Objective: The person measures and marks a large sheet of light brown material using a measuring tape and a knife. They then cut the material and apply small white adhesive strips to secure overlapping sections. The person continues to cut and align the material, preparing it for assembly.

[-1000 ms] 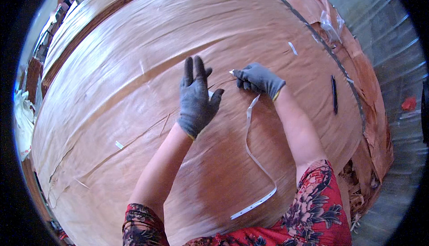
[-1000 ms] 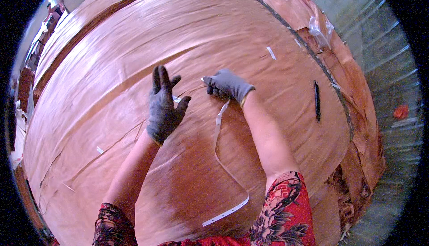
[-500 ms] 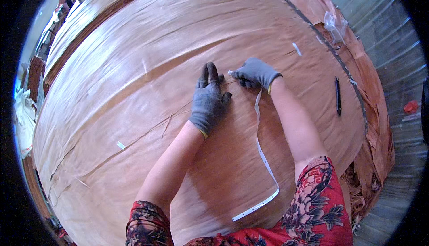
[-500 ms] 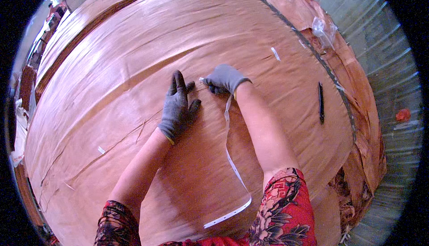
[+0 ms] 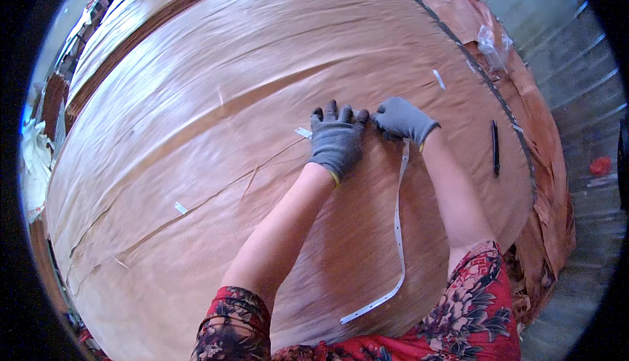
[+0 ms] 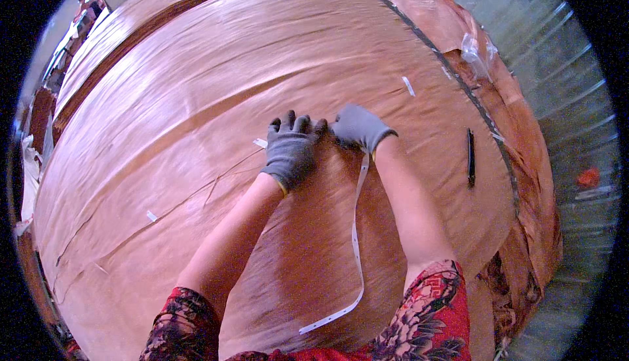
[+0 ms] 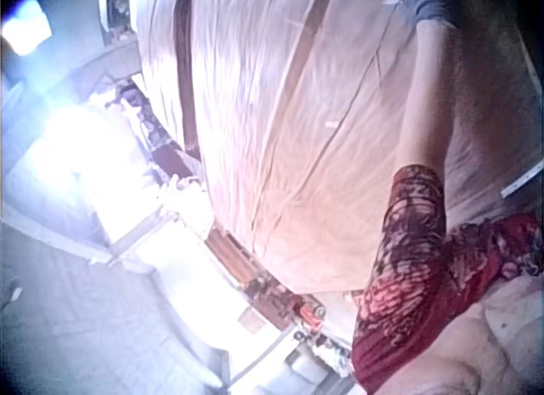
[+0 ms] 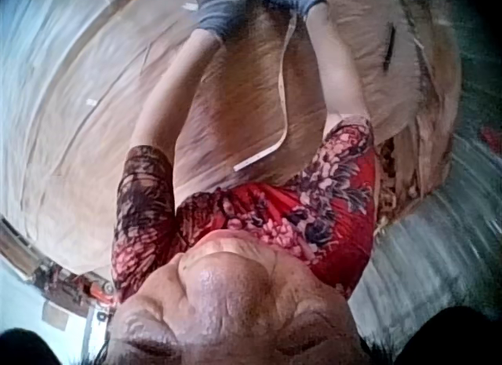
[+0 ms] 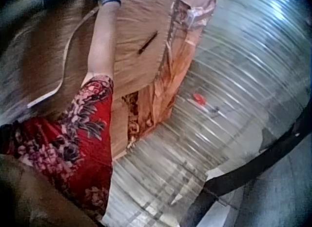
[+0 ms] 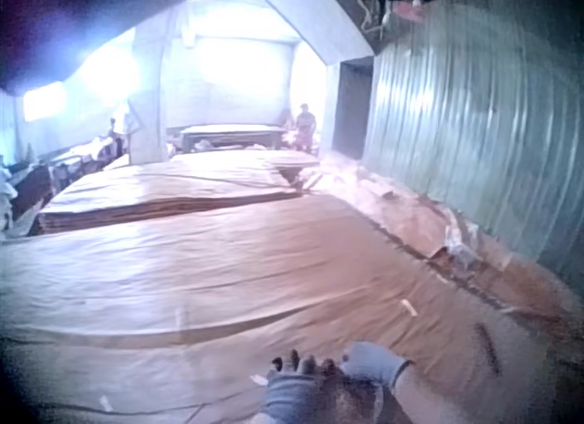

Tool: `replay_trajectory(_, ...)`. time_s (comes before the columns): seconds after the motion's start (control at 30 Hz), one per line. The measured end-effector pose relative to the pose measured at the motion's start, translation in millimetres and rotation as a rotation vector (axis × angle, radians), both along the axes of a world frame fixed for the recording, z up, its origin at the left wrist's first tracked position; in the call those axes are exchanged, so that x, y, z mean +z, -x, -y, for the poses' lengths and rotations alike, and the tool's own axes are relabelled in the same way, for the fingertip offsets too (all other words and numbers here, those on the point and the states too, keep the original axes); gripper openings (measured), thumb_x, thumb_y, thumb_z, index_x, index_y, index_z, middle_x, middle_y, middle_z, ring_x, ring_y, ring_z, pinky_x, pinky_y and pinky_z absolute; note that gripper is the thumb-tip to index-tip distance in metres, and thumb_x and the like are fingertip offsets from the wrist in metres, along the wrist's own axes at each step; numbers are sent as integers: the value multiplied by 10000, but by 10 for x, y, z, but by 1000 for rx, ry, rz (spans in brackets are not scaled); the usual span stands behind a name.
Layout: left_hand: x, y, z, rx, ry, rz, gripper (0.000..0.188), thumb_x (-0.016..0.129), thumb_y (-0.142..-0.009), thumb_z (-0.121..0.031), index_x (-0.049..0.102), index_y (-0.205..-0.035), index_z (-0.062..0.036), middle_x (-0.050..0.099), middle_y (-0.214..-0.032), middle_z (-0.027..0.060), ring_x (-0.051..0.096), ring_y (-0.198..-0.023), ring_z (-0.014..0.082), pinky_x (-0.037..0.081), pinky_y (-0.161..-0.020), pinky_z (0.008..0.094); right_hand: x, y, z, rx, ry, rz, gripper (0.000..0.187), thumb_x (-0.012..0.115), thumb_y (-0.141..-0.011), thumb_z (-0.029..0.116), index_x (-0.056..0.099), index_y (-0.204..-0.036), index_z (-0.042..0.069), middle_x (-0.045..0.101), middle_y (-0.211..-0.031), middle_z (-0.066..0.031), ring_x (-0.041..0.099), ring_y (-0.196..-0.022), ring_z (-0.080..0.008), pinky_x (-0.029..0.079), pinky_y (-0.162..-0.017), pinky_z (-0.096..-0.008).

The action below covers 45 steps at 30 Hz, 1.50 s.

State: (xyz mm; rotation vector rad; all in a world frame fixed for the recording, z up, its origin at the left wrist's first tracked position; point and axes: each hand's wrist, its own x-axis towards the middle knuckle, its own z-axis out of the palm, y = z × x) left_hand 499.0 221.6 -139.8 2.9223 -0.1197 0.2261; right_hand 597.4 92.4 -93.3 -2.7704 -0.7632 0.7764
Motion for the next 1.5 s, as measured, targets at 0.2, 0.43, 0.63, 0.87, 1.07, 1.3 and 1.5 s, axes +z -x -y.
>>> replay_trajectory(0.2, 18, -45, 80, 49, 38, -31, 359, 521, -797, -337, 561, -1147, -267, 554, -1125, 75, 410, -1181, 319, 244, -966, 573, -105, 660, -44, -25, 10, 455, 256, 501, -819, 249, 657, -828, 46, 633, -794, -204, 625, -777, -372, 503, -678, -445)
replay_trajectory(0.43, -73, 103, -71, 50, 420, -39, 454, 491, -810, -313, 514, -1246, -189, 473, -1270, 150, 314, -1274, 399, 136, -1066, 568, 279, 1393, 93, -258, -710, -8, 181, 495, -907, 160, 587, -817, 32, 471, -540, -27, 450, -476, -81, 343, -420, -259)
replay_trajectory(0.63, -43, 1810, -1105, 238, 285, 436, 709, 569, -725, -137, 309, -1375, -24, 376, -1339, 242, 272, -1294, 417, 206, -1086, 479, 620, 1625, -95, -214, -808, -183, 181, 493, -907, 133, 568, -784, 23, 448, -524, 28, 413, -434, -45, 299, -392, -206)
replay_trajectory(0.87, 92, 3990, -3239, 980, -130, 133, 611, 554, -822, -298, 383, -1350, -44, 193, -1475, 163, 162, -1359, 351, 162, -1102, 430, 485, 1853, -1754, 222, -717, -289, 253, 512, -899, 171, 570, -708, 16, 474, -509, -6, 445, -418, -79, 326, -395, -247)
replay_trajectory(1.07, -116, 4217, -3427, 1027, 58, 246, 635, 506, -848, -258, 273, -1389, -20, 322, -1432, 130, 315, -1316, 248, 192, -1089, 413, 246, 2669, -3621, 693, -606, -505, 219, 536, -878, 181, 627, -792, 2, 545, -576, -48, 500, -501, -90, 403, -473, -255)
replay_trajectory(1.3, -22, 4218, -3403, 1012, 445, 372, 653, 464, -856, -183, 174, -1362, 111, 455, -1342, 125, 353, -1287, 266, 209, -1083, 404, 74, 3484, -4717, 1238, -389, -150, 283, 567, -821, 285, 673, -875, 29, 650, -768, -118, 601, -675, -230, 471, -631, -343)
replay_trajectory(1.5, 38, 4130, -3355, 1152, 117, 337, 514, 537, -841, -207, 429, -1312, -31, 356, -1406, 162, 359, -1278, 298, 215, -1085, 399, 255, 3624, -4843, 1113, -9, 77, 434, 551, -785, 446, 688, -920, 57, 652, -972, -164, 623, -934, -320, 490, -790, -396)
